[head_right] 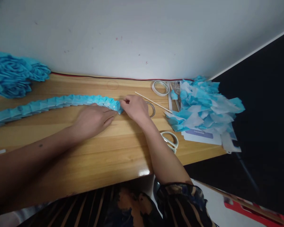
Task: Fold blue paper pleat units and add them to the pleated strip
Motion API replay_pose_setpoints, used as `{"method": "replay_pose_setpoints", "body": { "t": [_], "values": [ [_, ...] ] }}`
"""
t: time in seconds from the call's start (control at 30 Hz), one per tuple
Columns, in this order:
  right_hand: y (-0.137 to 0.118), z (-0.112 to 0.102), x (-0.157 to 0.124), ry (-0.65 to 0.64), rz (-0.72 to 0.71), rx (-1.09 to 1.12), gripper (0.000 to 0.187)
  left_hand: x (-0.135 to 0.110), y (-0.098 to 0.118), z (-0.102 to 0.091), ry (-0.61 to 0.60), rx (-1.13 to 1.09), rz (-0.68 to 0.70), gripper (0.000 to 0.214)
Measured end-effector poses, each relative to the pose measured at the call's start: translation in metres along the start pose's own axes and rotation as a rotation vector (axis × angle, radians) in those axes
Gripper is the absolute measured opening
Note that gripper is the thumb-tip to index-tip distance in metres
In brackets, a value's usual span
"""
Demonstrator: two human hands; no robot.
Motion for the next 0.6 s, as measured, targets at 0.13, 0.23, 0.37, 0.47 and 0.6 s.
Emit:
{"method": "replay_pose_setpoints", "body": {
  "t": [0.13, 0.23, 0.37, 0.47, 0.6],
  "values": [
    [0.0043, 0.0023, 0.0015, -0.077, -0.006, 0.209, 0.025, -0.0008, -0.0013, 0.0016, 0.005, -0.027, -0.008, 0.033],
    [0.0051, 0.0023, 0.0011, -0.106, -0.018, 0.29, 0.018, -0.0008, -0.0016, 0.0027, -0.028, -0.025, -0.014, 0.032],
    [0.0045, 0.0016, -0.0001, -0.099, 0.0, 0.187, 0.018, 0.0002, -0.0003, 0.0002, -0.035, -0.018, -0.017, 0.032],
    [0.0049, 0.0017, -0.001, -0.064, 0.005, -0.017, 0.017, 0.0004, 0.0001, -0.0013, -0.024, -0.02, -0.015, 0.032],
    [0.0063, 0.0038, -0.0018, 0.0, -0.051, -0.083, 0.01, 0.0001, 0.0001, -0.0021, 0.007, -0.021, 0.009, 0.031]
  ]
}}
Point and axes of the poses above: each hand's wrist, its own x-axis towards the middle knuckle, its own z-axis out of the palm, y = z × x, the point moved 6 cm from there along x, towards the middle knuckle, and after that the axes turned 6 degrees about y, right-handed, at the moved point
